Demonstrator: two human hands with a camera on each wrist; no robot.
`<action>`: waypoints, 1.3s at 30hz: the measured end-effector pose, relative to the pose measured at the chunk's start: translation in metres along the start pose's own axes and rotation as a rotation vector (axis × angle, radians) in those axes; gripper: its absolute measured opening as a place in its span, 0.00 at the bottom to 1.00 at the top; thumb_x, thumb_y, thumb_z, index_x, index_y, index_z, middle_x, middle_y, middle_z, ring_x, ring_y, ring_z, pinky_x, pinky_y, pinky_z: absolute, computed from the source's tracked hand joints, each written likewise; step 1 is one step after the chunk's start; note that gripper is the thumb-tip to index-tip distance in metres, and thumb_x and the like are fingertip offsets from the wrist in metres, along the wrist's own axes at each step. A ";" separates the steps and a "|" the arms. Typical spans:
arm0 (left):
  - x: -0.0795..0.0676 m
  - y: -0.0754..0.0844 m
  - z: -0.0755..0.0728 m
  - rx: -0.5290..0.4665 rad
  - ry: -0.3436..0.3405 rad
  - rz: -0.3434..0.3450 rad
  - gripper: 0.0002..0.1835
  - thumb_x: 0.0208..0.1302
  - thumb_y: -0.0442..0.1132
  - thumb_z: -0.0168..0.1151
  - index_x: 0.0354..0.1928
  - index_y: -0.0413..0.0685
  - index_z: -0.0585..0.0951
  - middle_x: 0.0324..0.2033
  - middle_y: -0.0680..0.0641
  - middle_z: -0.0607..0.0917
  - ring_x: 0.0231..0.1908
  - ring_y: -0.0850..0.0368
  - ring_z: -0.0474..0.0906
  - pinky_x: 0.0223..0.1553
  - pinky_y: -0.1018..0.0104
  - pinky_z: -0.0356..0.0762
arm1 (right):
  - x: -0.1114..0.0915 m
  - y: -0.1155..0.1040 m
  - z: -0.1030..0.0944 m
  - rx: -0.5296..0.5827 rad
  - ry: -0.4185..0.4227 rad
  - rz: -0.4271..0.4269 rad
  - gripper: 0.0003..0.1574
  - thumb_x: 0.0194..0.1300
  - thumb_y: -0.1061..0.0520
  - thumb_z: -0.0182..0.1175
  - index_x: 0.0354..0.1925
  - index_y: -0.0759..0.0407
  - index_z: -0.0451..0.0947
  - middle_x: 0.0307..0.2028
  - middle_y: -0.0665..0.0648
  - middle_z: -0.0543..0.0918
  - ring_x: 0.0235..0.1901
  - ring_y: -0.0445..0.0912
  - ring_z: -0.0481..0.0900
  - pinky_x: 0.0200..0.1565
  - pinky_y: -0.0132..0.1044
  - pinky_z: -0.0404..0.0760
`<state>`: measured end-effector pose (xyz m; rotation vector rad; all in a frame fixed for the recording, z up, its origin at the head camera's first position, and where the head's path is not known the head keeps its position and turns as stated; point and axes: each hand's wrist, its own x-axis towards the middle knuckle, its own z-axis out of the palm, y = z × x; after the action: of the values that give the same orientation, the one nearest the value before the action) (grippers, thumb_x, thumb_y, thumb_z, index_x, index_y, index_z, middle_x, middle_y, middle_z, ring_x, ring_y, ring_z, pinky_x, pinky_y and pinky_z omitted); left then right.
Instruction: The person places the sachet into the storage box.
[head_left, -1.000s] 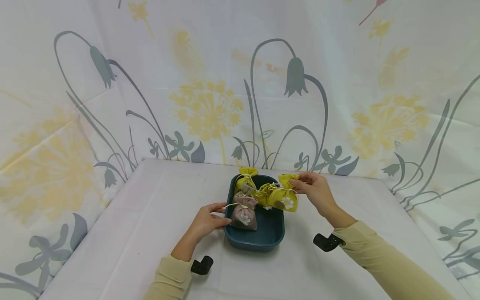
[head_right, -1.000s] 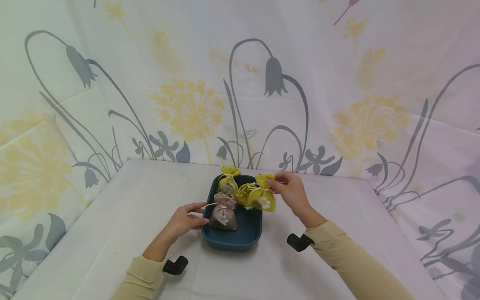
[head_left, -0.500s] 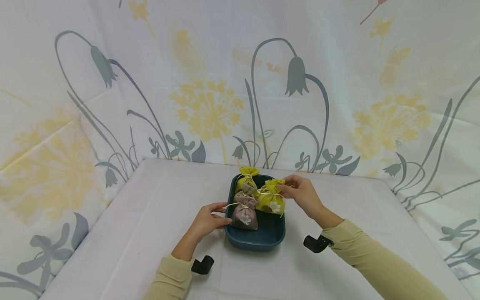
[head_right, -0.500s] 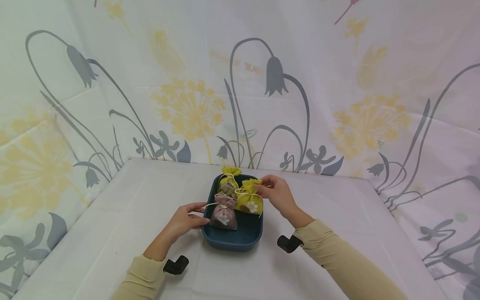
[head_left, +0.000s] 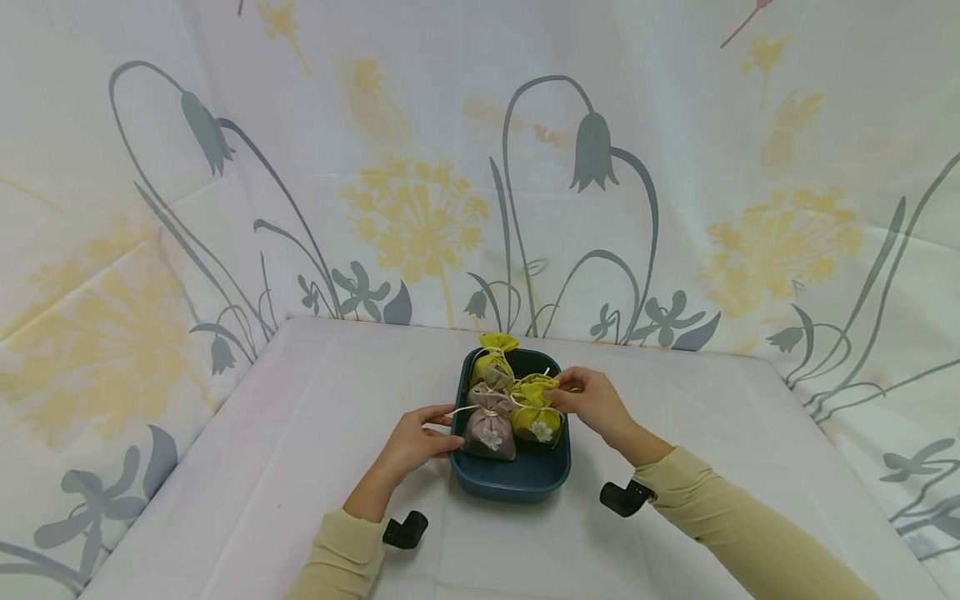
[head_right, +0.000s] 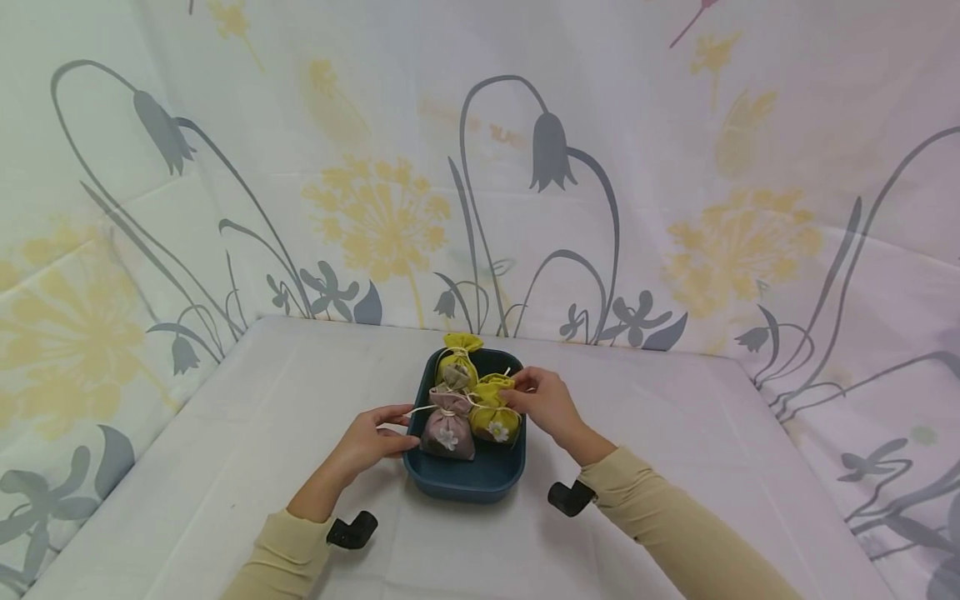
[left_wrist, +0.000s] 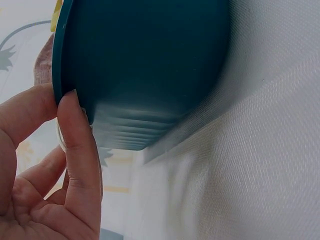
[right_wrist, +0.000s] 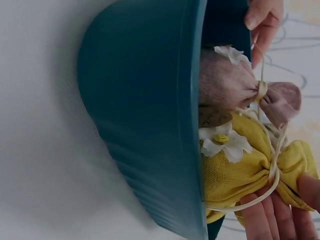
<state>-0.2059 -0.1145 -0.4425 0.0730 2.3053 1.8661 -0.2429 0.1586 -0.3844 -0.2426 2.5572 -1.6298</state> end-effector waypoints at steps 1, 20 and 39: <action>0.000 0.000 0.000 0.000 0.000 -0.001 0.31 0.53 0.31 0.69 0.60 0.37 0.71 0.46 0.41 0.77 0.35 0.56 0.79 0.34 0.62 0.82 | 0.000 0.001 0.001 -0.005 -0.004 0.006 0.15 0.60 0.62 0.63 0.41 0.72 0.73 0.35 0.61 0.80 0.33 0.47 0.81 0.38 0.41 0.83; 0.000 0.000 0.000 0.011 0.010 -0.010 0.31 0.52 0.31 0.69 0.61 0.39 0.72 0.47 0.41 0.78 0.34 0.57 0.78 0.34 0.63 0.82 | -0.006 0.011 0.006 -0.119 -0.019 -0.013 0.19 0.55 0.58 0.68 0.42 0.67 0.76 0.37 0.58 0.80 0.41 0.51 0.78 0.41 0.41 0.81; -0.003 -0.004 0.003 -0.036 0.017 -0.016 0.25 0.60 0.34 0.63 0.60 0.36 0.72 0.46 0.39 0.78 0.37 0.50 0.80 0.33 0.61 0.83 | -0.024 0.036 -0.002 0.212 0.139 0.088 0.25 0.60 0.61 0.63 0.53 0.71 0.71 0.39 0.61 0.78 0.38 0.45 0.80 0.48 0.43 0.79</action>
<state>-0.2024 -0.1131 -0.4468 0.0334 2.2753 1.9074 -0.2227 0.1794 -0.4166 0.0003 2.4229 -1.9267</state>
